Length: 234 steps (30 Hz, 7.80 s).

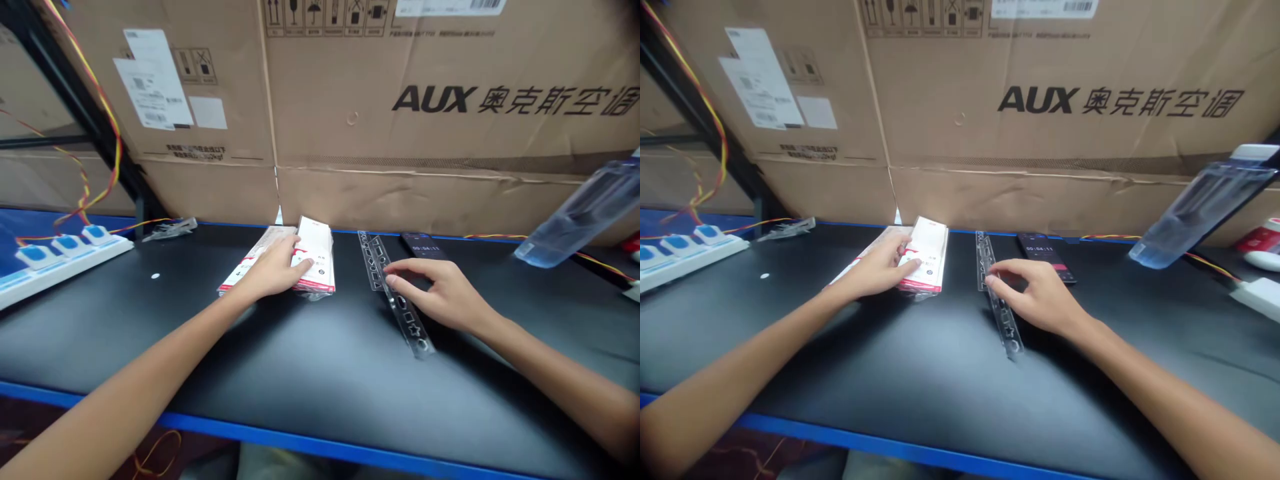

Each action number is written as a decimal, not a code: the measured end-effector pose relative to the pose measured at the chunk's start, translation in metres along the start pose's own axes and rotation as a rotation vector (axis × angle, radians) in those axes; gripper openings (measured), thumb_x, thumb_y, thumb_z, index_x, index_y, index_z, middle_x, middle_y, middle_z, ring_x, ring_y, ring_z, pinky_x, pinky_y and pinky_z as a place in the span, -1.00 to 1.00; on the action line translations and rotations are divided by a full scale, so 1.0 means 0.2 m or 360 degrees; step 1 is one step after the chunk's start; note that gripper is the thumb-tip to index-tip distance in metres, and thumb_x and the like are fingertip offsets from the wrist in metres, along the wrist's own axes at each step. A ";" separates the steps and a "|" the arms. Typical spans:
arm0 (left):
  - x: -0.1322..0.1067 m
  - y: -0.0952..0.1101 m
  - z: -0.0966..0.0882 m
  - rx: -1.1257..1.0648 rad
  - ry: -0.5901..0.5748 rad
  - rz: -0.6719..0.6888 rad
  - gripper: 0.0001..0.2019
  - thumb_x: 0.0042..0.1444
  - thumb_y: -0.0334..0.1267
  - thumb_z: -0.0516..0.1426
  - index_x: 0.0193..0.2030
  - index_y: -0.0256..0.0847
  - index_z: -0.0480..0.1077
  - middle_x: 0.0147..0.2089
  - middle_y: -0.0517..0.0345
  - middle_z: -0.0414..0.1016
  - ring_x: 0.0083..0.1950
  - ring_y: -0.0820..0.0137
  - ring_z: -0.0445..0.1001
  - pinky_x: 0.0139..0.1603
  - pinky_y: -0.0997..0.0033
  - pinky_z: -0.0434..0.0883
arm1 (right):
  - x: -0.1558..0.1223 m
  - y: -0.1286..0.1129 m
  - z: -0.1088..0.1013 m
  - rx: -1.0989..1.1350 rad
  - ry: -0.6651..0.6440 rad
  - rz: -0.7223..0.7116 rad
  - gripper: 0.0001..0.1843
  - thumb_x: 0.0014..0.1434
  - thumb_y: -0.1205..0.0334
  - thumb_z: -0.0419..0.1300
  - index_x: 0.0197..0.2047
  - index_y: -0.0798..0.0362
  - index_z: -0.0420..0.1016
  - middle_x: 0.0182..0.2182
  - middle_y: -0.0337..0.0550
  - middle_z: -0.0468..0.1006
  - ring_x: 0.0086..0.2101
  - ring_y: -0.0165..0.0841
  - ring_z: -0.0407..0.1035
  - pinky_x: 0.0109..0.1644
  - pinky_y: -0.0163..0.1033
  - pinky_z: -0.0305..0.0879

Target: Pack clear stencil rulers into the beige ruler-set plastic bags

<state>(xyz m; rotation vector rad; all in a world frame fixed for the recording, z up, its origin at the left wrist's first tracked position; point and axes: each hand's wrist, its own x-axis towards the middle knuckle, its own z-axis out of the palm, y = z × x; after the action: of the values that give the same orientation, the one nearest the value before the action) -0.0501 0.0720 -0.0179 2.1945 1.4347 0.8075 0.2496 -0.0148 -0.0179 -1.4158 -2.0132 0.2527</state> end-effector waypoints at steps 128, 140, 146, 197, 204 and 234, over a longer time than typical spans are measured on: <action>-0.33 0.45 0.06 -0.1100 -0.0811 0.0197 -0.77 0.24 -0.33 0.09 0.02 -0.21 0.40 -0.11 0.07 0.53 -0.10 0.23 0.51 -0.16 0.32 0.47 | -0.11 -0.23 0.06 0.0209 0.0377 -0.0212 -0.89 0.09 0.41 0.28 -0.32 0.05 0.61 -0.45 -0.25 0.67 -0.51 -0.41 0.52 -0.44 -0.36 0.48; -0.28 0.42 0.05 -0.1573 -0.0754 -0.0098 -0.72 0.23 -0.26 0.20 0.05 -0.29 0.39 -0.02 -0.04 0.59 -0.07 0.25 0.55 -0.20 0.38 0.44 | -0.08 -0.17 0.03 0.0727 0.0512 -0.0025 -0.67 0.17 0.37 0.28 0.01 -0.08 0.46 -0.20 -0.21 0.59 -0.39 -0.38 0.53 -0.34 -0.28 0.55; -0.26 0.38 0.05 -0.1663 -0.0768 -0.0066 -0.72 0.22 -0.27 0.22 0.04 -0.29 0.41 0.00 -0.05 0.59 -0.08 0.28 0.54 -0.19 0.39 0.41 | -0.08 -0.18 0.05 0.0440 0.0568 -0.0368 -0.66 0.22 0.47 0.20 -0.02 -0.08 0.56 0.05 -0.11 0.46 -0.12 -0.28 0.48 -0.24 -0.23 0.55; -0.29 0.39 0.07 -0.1474 -0.1436 -0.0032 -0.71 0.29 -0.21 0.16 0.12 -0.16 0.33 -0.06 0.05 0.53 -0.03 0.29 0.54 -0.10 0.33 0.49 | -0.08 -0.20 0.04 0.1271 -0.0239 0.0477 -0.78 0.07 0.08 0.43 -0.40 0.04 0.58 -0.43 -0.23 0.58 -0.45 -0.41 0.42 -0.38 -0.31 0.38; -0.25 0.37 0.00 -0.1321 -0.1393 -0.0004 -0.69 0.26 -0.17 0.19 0.09 -0.21 0.35 -0.07 -0.01 0.58 -0.08 0.27 0.59 -0.19 0.35 0.53 | -0.05 -0.20 0.01 0.1408 -0.0166 0.0558 -0.76 0.04 0.12 0.43 -0.47 0.04 0.51 -0.35 -0.20 0.57 -0.38 -0.36 0.45 -0.34 -0.26 0.42; 0.03 0.00 -0.04 -0.0727 -0.0264 -0.0220 -0.34 0.05 -0.12 0.30 0.28 -0.18 0.24 0.01 -0.06 0.58 -0.10 0.15 0.61 -0.18 0.24 0.54 | -0.02 0.13 0.18 0.0576 -0.0102 0.0476 -0.08 0.21 0.09 0.25 0.50 -0.01 -0.11 0.48 0.03 -0.13 0.36 -0.02 0.07 0.41 0.10 0.10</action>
<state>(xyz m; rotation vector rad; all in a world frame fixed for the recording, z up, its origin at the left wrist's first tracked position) -0.0539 0.0786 -0.0098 1.7542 1.1688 0.7915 0.2487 -0.0014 -0.0604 -1.4774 -1.6887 0.7601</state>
